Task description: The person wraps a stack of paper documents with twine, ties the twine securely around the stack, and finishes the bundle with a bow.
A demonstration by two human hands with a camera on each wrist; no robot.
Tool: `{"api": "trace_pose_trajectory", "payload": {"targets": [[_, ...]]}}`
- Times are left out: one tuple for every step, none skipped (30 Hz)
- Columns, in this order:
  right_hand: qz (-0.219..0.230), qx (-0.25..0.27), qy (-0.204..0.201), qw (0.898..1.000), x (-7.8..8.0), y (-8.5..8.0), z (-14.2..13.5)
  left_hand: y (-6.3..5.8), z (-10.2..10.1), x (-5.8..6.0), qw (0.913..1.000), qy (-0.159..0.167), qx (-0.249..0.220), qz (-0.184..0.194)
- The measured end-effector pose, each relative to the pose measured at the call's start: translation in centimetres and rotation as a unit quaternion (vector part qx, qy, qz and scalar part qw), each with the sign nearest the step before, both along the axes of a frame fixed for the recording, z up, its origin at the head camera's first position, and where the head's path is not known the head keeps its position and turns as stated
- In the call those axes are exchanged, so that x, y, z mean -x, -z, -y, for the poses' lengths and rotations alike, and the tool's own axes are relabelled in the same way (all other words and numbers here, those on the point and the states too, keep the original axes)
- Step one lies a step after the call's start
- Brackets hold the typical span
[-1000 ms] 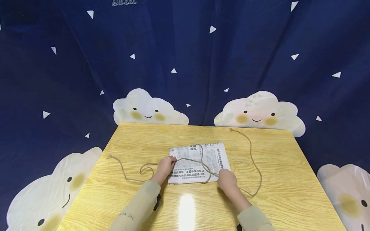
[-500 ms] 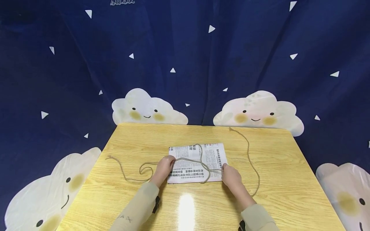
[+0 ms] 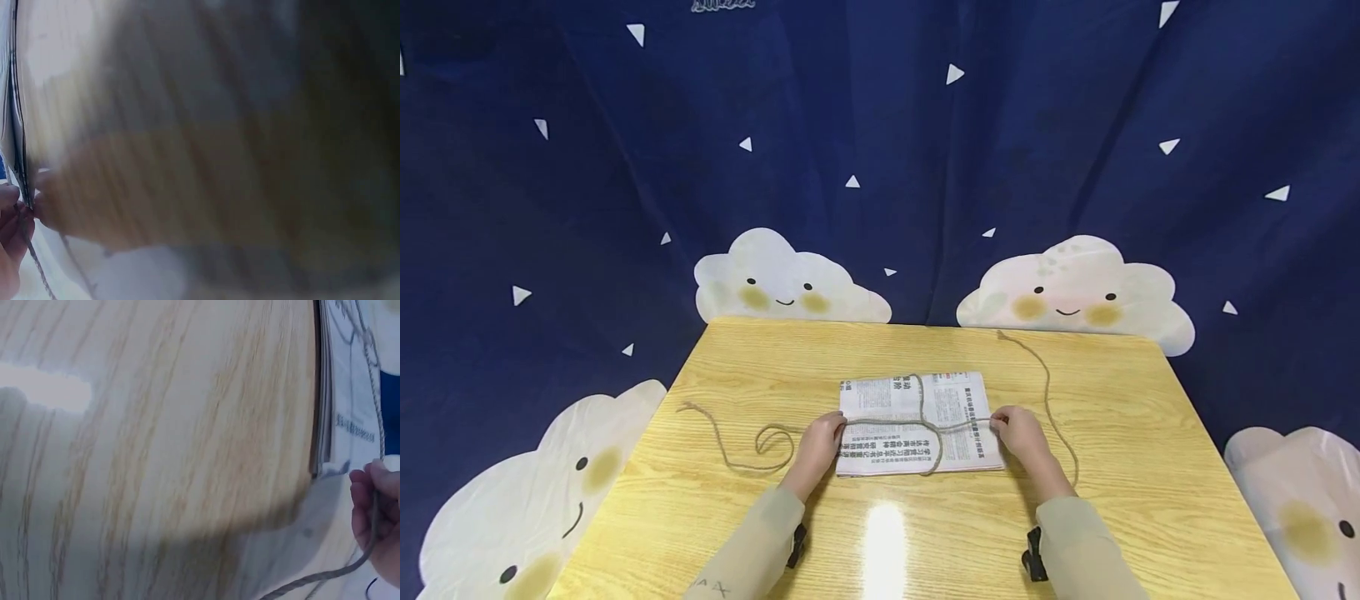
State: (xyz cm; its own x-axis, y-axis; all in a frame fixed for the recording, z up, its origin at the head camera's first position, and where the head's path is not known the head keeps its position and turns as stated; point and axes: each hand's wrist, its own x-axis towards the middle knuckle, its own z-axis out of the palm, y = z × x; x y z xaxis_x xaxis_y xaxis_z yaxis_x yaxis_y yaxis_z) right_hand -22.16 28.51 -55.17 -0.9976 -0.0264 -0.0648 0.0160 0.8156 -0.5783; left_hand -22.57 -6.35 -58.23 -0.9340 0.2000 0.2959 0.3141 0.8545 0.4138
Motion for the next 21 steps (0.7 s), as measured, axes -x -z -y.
{"api": "trace_pose_trajectory", "payload": {"targets": [[-0.001, 0.007, 0.005, 1.000, 0.1, 0.3, -0.2, 0.0, 0.0, 0.0, 1.0000, -0.003, 0.000, 0.007], [-0.002, 0.015, 0.008, 1.000, 0.2, 0.5, -0.4, 0.1, 0.0, 0.0, 0.9999, -0.006, -0.001, 0.011], [-0.006, 0.021, 0.007, 1.000, 0.3, 0.7, -0.5, 0.1, 0.0, 0.0, 0.9998, -0.009, -0.003, 0.015], [-0.008, 0.025, 0.011, 1.000, 0.4, 0.9, -0.7, 0.1, 0.1, 0.0, 0.9997, -0.012, -0.004, 0.019], [-0.009, 0.030, 0.015, 0.999, 0.5, 1.1, -0.8, 0.1, 0.0, 0.0, 0.9997, -0.014, -0.005, 0.019], [-0.009, 0.038, 0.020, 0.999, 0.5, 1.3, -0.9, 0.2, 0.0, 0.0, 0.9997, -0.014, -0.008, 0.019], [-0.009, 0.043, 0.026, 0.999, 0.6, 1.5, -1.0, 0.2, 0.0, 0.0, 0.9997, -0.015, -0.009, 0.017], [-0.007, 0.049, 0.033, 0.998, 0.7, 1.6, -1.1, 0.2, 0.0, 0.0, 0.9997, -0.016, -0.011, 0.016], [-0.006, 0.055, 0.039, 0.998, 0.7, 1.7, -1.1, 0.2, 0.0, 0.0, 0.9997, -0.016, -0.012, 0.013], [-0.004, 0.058, 0.048, 0.997, 0.7, 1.8, -1.1, 0.2, 0.0, -0.1, 0.9997, -0.016, -0.013, 0.010], [-0.003, 0.064, 0.054, 0.996, 0.7, 1.8, -1.1, 0.1, 0.0, -0.1, 0.9998, -0.016, -0.013, 0.006], [-0.002, 0.071, 0.059, 0.996, 0.6, 1.7, -1.0, 0.1, 0.0, -0.1, 0.9997, -0.018, -0.014, 0.005], [-0.002, 0.075, 0.063, 0.995, 0.5, 1.7, -0.9, 0.0, 0.0, -0.1, 0.9997, -0.019, -0.013, 0.005], [-0.001, 0.082, 0.068, 0.994, 0.4, 1.6, -0.8, 0.0, 0.0, -0.1, 0.9997, -0.020, -0.011, 0.005], [0.001, 0.091, 0.071, 0.993, 0.2, 1.5, -0.7, -0.1, 0.0, 0.0, 0.9998, -0.020, -0.008, 0.005], [0.003, 0.097, 0.076, 0.992, 0.0, 1.4, -0.6, -0.1, 0.0, 0.1, 0.9997, -0.021, -0.007, 0.007], [0.004, 0.104, 0.080, 0.991, -0.2, 1.4, -0.5, -0.1, 0.0, 0.2, 0.9997, -0.021, -0.004, 0.011], [0.004, 0.107, 0.083, 0.991, -0.4, 1.3, -0.3, -0.2, 0.1, 0.3, 0.9997, -0.019, -0.002, 0.013], [0.003, 0.109, 0.085, 0.990, -0.6, 1.3, -0.2, -0.2, 0.1, 0.6, 0.9997, -0.017, 0.001, 0.017], [0.005, 0.112, 0.088, 0.990, -0.9, 1.3, -0.1, -0.2, 0.1, 0.7, 0.9996, -0.016, 0.002, 0.021], [0.004, 0.110, 0.090, 0.990, -1.1, 1.3, -0.1, -0.3, 0.1, 0.9, 0.9996, -0.013, 0.001, 0.024]]}}
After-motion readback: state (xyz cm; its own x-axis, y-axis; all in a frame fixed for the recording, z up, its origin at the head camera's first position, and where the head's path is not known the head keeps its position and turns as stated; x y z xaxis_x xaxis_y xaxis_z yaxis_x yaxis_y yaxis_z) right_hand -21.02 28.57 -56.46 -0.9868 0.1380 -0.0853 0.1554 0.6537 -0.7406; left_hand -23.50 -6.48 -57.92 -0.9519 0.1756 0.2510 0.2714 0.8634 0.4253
